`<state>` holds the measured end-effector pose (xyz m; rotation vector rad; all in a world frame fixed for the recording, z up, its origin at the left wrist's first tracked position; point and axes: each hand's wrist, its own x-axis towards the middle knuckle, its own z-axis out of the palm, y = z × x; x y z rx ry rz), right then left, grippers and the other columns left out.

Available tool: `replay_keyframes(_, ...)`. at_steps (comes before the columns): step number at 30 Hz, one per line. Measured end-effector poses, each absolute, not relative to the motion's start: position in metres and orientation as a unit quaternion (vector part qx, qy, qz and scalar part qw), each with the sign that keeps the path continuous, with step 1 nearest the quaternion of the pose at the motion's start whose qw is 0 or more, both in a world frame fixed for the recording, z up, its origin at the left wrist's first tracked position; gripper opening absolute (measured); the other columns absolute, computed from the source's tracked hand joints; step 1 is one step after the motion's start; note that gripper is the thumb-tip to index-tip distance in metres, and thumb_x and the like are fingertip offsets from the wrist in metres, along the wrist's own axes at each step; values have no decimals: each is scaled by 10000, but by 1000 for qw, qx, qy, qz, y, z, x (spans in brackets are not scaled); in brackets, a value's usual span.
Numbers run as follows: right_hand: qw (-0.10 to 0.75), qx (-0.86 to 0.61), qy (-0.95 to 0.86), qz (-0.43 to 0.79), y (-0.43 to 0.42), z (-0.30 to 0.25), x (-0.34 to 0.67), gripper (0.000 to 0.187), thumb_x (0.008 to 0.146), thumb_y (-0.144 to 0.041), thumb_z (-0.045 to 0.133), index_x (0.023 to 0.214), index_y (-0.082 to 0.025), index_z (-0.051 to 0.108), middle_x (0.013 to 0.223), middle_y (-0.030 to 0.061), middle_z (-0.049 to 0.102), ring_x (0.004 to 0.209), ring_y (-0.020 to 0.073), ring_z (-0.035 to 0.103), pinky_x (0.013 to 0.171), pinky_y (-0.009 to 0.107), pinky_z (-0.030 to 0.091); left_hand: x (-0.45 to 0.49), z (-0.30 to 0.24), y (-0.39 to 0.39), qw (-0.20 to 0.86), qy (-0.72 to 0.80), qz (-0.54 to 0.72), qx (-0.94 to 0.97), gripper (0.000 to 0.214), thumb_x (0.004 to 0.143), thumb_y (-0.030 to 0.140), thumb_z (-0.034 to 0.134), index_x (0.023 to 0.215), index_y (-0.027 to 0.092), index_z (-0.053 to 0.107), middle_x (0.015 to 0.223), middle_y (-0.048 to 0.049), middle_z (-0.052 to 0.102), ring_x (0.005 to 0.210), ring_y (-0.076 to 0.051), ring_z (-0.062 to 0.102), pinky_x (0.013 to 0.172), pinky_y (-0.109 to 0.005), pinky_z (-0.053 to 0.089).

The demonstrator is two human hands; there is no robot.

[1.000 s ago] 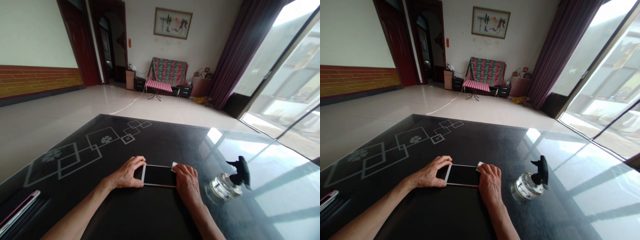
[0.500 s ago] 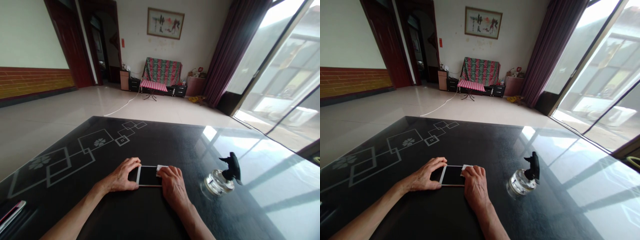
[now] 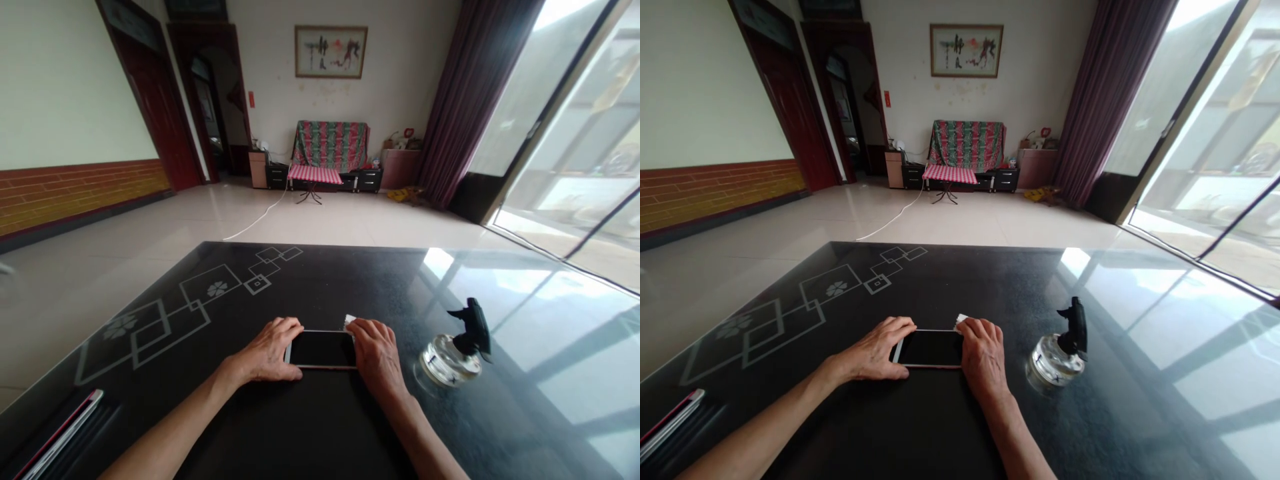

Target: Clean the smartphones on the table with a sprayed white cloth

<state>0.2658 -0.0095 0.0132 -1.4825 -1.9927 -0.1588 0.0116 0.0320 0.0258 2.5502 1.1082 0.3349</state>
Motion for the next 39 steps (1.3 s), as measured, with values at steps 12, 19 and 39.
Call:
replay_keyframes(12, 358, -559, -746, -53, 0, 5, 267, 289, 881, -89, 493, 1043, -259, 661, 1071, 22, 657, 983, 213, 518, 888, 371, 348, 64, 28, 40, 168, 415, 106, 888, 867, 481, 561, 799, 1238, 217, 556, 1122, -68, 510, 1010, -297, 487, 936, -415, 432)
replay_keyframes(19, 363, -558, -744, -55, 1, 5, 267, 297, 865, -89, 506, 1048, -261, 664, 1063, 25, 662, 976, 215, 525, 882, 374, 353, 66, 33, 44, 185, 400, 95, 893, 685, 480, 501, 806, 1087, 252, 607, 1034, -34, 492, 970, -269, 487, 915, -395, 444)
replay_keyframes(39, 357, -544, -758, -45, -2, 4, 261, 277, 868, -106, 463, 1015, -237, 658, 1061, 50, 657, 977, 214, 542, 878, 375, 386, 39, 43, 46, 174, 415, 36, 892, 642, 469, 416, 799, 1059, 262, 598, 1028, -26, 491, 977, -279, 506, 853, -364, 455)
